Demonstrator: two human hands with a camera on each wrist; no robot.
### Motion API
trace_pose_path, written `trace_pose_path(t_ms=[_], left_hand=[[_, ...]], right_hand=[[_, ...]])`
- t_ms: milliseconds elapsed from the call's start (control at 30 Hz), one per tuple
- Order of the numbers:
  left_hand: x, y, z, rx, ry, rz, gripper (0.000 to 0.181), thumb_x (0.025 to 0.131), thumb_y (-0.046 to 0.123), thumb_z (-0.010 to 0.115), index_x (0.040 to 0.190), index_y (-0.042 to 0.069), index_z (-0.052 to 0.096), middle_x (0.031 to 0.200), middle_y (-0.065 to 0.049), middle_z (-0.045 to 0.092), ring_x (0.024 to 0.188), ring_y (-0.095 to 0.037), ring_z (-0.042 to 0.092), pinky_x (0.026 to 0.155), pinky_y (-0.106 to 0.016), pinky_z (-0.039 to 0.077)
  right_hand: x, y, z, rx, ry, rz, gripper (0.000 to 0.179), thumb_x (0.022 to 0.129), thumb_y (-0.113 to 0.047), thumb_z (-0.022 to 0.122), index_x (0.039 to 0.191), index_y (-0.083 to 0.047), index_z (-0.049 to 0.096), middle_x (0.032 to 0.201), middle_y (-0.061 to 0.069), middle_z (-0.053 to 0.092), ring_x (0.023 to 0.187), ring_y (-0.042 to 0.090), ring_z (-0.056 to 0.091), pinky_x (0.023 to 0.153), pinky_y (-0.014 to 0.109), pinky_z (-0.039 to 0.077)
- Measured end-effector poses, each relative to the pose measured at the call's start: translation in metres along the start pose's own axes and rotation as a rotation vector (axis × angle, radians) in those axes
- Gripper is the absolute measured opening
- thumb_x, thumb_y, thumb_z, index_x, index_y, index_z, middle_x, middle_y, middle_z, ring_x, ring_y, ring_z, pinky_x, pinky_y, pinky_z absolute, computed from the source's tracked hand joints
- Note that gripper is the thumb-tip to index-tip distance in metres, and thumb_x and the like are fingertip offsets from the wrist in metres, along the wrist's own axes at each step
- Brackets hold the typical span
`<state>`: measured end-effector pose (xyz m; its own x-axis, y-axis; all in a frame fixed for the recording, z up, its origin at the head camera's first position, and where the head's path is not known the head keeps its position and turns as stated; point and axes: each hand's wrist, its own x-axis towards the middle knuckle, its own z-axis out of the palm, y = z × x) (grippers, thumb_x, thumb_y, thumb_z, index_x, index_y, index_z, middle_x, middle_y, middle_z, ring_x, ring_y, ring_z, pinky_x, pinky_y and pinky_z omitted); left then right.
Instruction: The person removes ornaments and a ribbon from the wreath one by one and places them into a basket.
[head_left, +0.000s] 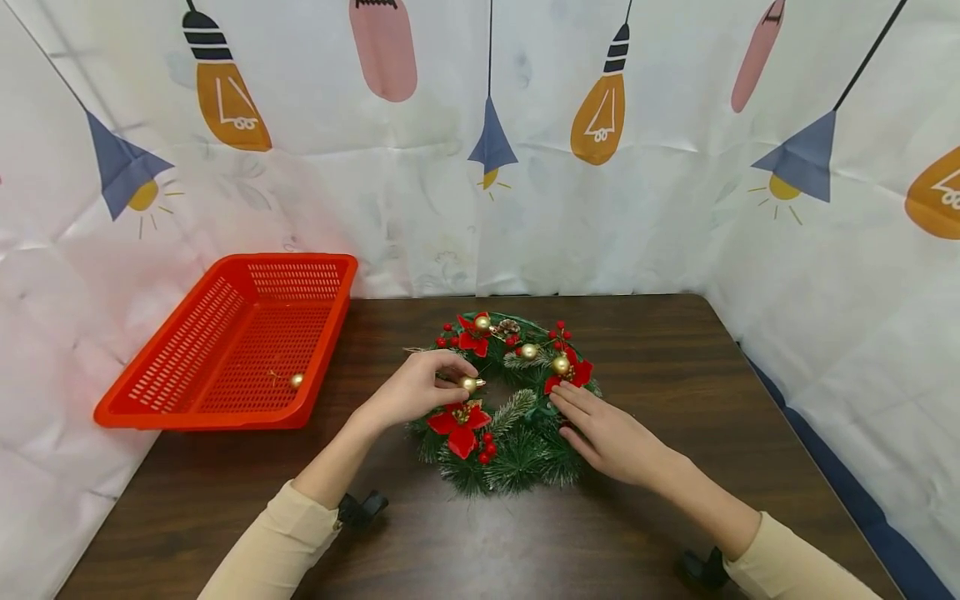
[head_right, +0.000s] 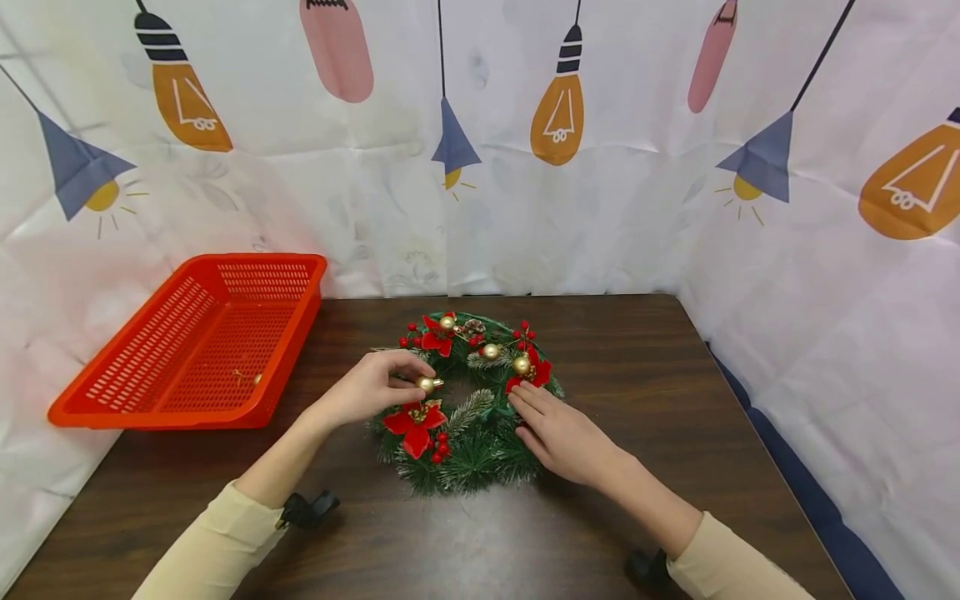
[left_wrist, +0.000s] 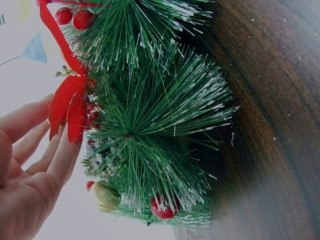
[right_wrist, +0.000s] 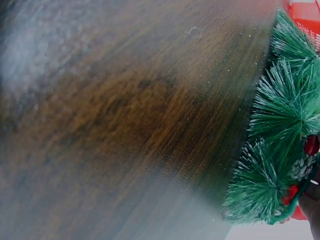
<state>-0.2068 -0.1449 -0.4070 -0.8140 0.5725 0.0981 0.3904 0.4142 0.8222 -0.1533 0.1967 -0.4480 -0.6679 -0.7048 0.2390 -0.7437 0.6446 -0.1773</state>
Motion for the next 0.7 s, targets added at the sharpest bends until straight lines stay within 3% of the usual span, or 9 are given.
trace_pose_path(t_ms=[200, 700], left_hand=[[0.003, 0.001, 0.005, -0.007, -0.01, -0.015, 0.024, 0.093, 0.002, 0.075, 0.117, 0.003, 0.072, 0.107, -0.004, 0.07, 0.096, -0.017, 0.069, 0.079, -0.028, 0.059], [0.007, 0.001, 0.012, -0.034, 0.023, 0.012, 0.023, 0.094, 0.006, 0.075, 0.118, 0.005, 0.072, 0.11, -0.005, 0.069, 0.098, -0.02, 0.068, 0.081, -0.028, 0.059]], right_hand=[[0.0, -0.001, 0.0, -0.005, 0.02, -0.007, 0.055, 0.101, -0.022, 0.068, 0.148, 0.003, 0.052, 0.152, 0.022, 0.048, 0.143, 0.035, 0.044, 0.107, 0.05, 0.045], [0.0, -0.002, -0.004, 0.0, -0.021, 0.009, 0.054, 0.104, -0.025, 0.063, 0.149, 0.002, 0.051, 0.154, 0.021, 0.046, 0.145, 0.033, 0.041, 0.11, 0.048, 0.042]])
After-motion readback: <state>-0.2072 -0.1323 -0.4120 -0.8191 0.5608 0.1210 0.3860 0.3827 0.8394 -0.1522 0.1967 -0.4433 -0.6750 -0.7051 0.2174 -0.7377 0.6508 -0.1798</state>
